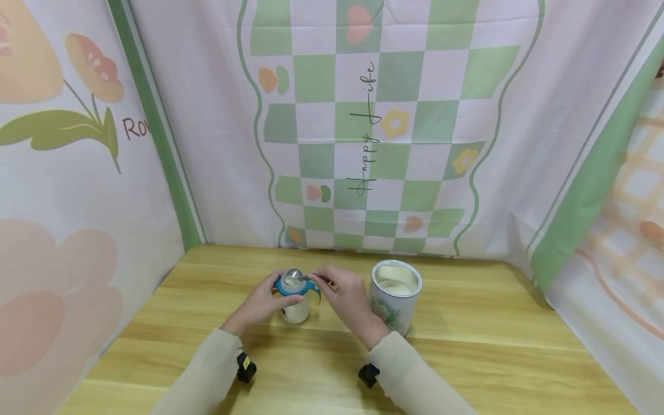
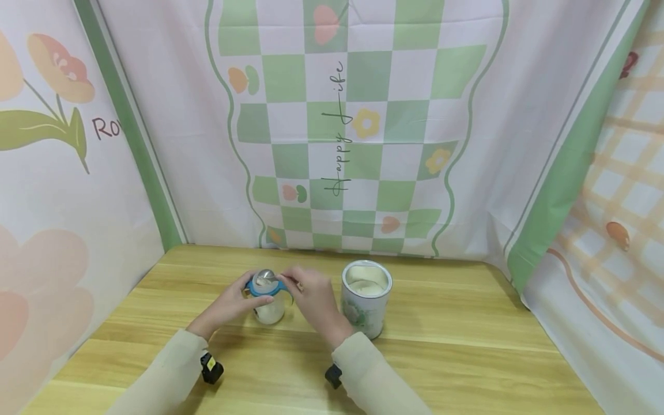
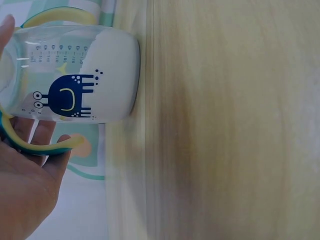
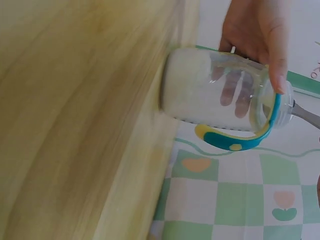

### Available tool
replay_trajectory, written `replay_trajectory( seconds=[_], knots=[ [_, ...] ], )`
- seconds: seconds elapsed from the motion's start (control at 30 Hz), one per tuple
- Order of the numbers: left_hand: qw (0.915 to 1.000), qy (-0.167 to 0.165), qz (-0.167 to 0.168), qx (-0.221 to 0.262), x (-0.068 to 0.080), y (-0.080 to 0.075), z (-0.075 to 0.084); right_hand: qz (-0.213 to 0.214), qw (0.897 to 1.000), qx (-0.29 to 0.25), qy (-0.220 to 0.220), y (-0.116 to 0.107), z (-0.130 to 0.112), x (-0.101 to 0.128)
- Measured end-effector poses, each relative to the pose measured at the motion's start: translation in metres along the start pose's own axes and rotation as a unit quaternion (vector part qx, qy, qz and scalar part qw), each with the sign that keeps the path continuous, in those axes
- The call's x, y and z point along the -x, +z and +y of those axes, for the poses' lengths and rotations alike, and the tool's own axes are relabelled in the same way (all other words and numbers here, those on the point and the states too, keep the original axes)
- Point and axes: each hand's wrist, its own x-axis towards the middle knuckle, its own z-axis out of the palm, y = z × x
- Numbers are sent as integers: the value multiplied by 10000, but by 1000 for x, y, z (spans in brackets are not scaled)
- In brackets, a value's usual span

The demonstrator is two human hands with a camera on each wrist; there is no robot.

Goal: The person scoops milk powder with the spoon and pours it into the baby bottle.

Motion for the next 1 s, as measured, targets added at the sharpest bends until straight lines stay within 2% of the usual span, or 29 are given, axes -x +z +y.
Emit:
replay_trajectory(
  seconds=[0.27, 0.5, 0.77, 1.0],
  knots=[
    [9999, 13, -2, 131, -2, 2, -1, -246, 9973, 346, -594, -5, 0, 2],
    [9999, 25, -122, 111, -1, 1, 1, -546, 9907, 648, -1060, -11, -2, 3],
    [9999, 8, -131, 95, 1, 0, 1, -789, 9870, 873, -1092, -15, -10, 5],
    [9999, 17, -134, 73, 1, 0, 1, -585, 9857, 869, -1321, -14, -7, 9]
  ],
)
